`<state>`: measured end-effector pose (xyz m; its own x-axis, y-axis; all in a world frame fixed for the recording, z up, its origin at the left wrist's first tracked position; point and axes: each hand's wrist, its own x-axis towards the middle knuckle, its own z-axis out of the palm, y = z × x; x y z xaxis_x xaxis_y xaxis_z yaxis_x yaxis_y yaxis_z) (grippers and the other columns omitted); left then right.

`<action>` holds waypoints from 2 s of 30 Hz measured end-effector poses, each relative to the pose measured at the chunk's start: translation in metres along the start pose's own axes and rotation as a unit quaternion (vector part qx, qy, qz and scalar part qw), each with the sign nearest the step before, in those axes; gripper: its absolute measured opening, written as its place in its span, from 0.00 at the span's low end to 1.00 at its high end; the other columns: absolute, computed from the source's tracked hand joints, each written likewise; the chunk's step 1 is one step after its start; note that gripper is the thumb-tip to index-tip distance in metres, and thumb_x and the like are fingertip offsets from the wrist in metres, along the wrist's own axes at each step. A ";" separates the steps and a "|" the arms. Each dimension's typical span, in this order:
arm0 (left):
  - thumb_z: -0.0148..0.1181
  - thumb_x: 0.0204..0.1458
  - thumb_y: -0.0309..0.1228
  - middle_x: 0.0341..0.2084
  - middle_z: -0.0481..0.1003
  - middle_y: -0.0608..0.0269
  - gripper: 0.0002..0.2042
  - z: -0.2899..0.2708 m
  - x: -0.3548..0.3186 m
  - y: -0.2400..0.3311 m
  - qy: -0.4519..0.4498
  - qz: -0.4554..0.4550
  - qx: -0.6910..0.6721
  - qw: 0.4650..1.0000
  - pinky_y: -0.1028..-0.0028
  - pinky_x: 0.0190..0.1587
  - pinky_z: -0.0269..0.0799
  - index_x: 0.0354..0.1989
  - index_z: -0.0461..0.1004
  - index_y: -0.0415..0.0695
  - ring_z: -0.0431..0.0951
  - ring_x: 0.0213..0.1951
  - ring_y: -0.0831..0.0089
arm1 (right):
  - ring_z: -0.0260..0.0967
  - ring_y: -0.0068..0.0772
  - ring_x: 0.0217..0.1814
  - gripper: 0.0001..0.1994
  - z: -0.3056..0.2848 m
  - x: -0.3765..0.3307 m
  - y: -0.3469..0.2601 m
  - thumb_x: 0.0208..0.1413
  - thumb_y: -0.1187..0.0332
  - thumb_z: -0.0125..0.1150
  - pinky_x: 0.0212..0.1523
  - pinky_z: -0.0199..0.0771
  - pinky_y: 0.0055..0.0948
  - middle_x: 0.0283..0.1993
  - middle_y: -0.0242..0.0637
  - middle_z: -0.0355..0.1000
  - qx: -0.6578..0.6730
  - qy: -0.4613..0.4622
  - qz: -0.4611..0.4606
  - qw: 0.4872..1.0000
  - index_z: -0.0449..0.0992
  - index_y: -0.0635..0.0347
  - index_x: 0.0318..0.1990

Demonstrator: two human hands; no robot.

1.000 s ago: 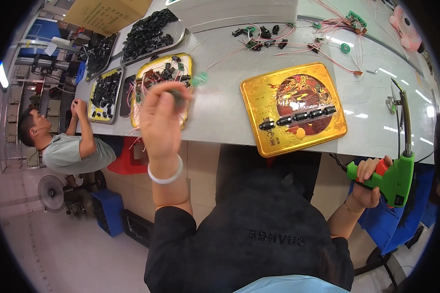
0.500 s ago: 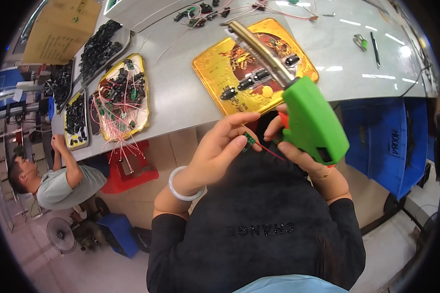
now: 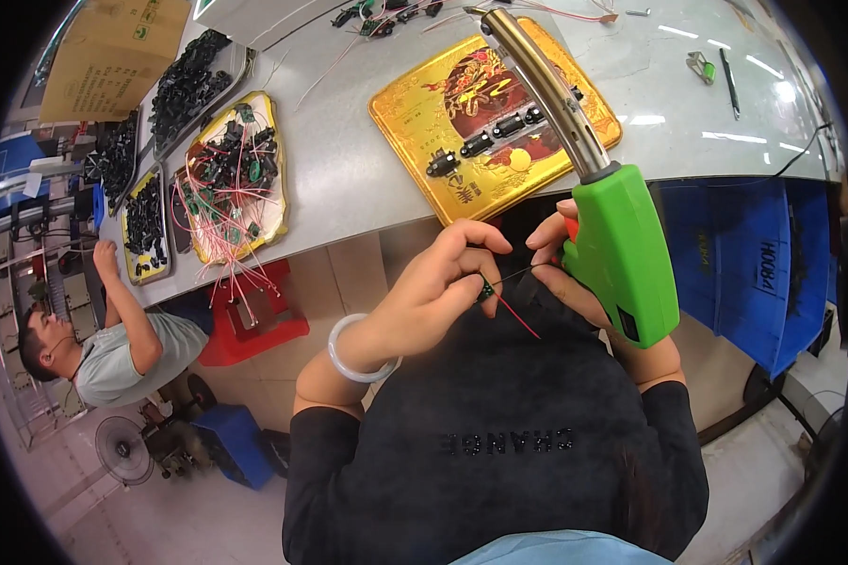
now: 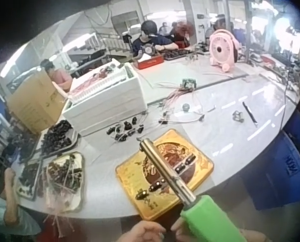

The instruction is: The person assembles wires to small electronic circuit boards by soldering them together with a soldering gun.

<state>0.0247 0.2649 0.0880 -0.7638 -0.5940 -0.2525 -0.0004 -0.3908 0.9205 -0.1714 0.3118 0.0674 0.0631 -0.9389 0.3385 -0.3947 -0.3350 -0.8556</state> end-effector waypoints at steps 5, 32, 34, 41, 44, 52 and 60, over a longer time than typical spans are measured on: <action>0.46 0.54 0.24 0.21 0.67 0.64 0.06 -0.006 0.009 0.003 -0.024 -0.062 0.023 0.998 0.79 0.28 0.64 0.38 0.62 0.38 0.68 0.25 0.80 | 0.70 0.19 0.29 0.20 0.018 -0.004 0.009 0.39 0.81 0.60 0.31 0.71 0.17 0.33 0.32 0.73 0.197 0.075 0.042 0.977 0.67 0.63 0.43; 0.49 0.54 0.28 0.21 0.68 0.71 0.04 -0.170 0.139 0.013 0.022 -0.086 0.193 0.977 0.85 0.22 0.61 0.34 0.67 0.41 0.64 0.21 0.86 | 0.58 0.44 0.54 0.31 -0.010 0.040 0.101 0.31 0.75 0.58 0.62 0.47 0.55 0.43 0.44 0.62 0.460 0.109 0.129 0.871 0.61 0.58 0.52; 0.49 0.53 0.27 0.21 0.69 0.71 0.04 -0.170 0.137 0.016 0.024 -0.095 0.197 0.975 0.85 0.24 0.61 0.33 0.68 0.40 0.64 0.21 0.85 | 0.59 0.41 0.50 0.31 -0.017 0.036 0.105 0.32 0.74 0.58 0.61 0.50 0.53 0.40 0.42 0.62 0.449 0.090 0.140 0.878 0.61 0.58 0.51; 0.56 0.48 0.30 0.18 0.70 0.66 0.07 -0.153 0.125 0.016 -0.006 -0.002 0.342 0.940 0.77 0.27 0.63 0.27 0.72 0.38 0.68 0.23 0.78 | 0.63 0.30 0.39 0.25 -0.028 -0.027 0.089 0.35 0.77 0.55 0.31 0.65 0.21 0.43 0.45 0.64 0.282 0.034 0.178 0.942 0.65 0.66 0.48; 0.56 0.46 0.30 0.16 0.70 0.65 0.07 -0.145 0.128 0.012 -0.006 0.020 0.377 0.926 0.77 0.27 0.63 0.25 0.73 0.38 0.68 0.22 0.78 | 0.63 0.30 0.44 0.24 -0.006 -0.042 0.088 0.37 0.85 0.48 0.33 0.66 0.23 0.55 0.49 0.60 0.282 0.024 0.173 0.943 0.67 0.66 0.48; 0.57 0.45 0.30 0.17 0.73 0.58 0.07 -0.143 0.128 -0.005 0.009 0.113 0.403 0.908 0.73 0.24 0.64 0.24 0.73 0.39 0.72 0.19 0.69 | 0.61 0.39 0.50 0.24 0.033 -0.059 0.085 0.40 0.71 0.60 0.51 0.62 0.35 0.53 0.49 0.59 0.285 0.081 0.201 0.934 0.62 0.59 0.47; 0.57 0.47 0.31 0.15 0.71 0.64 0.07 -0.122 0.090 -0.033 0.202 0.112 0.355 0.906 0.77 0.24 0.62 0.26 0.73 0.38 0.68 0.19 0.77 | 0.41 0.53 0.67 0.24 0.050 -0.023 0.089 0.40 0.69 0.62 0.66 0.32 0.48 0.60 0.51 0.49 0.387 0.068 0.105 0.914 0.61 0.55 0.47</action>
<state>0.0345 0.1383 -0.0014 -0.4979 -0.8672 0.0073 -0.3985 0.2363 0.8862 -0.1622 0.3000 -0.0360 -0.0739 -0.9880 0.1359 0.3848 -0.1540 -0.9101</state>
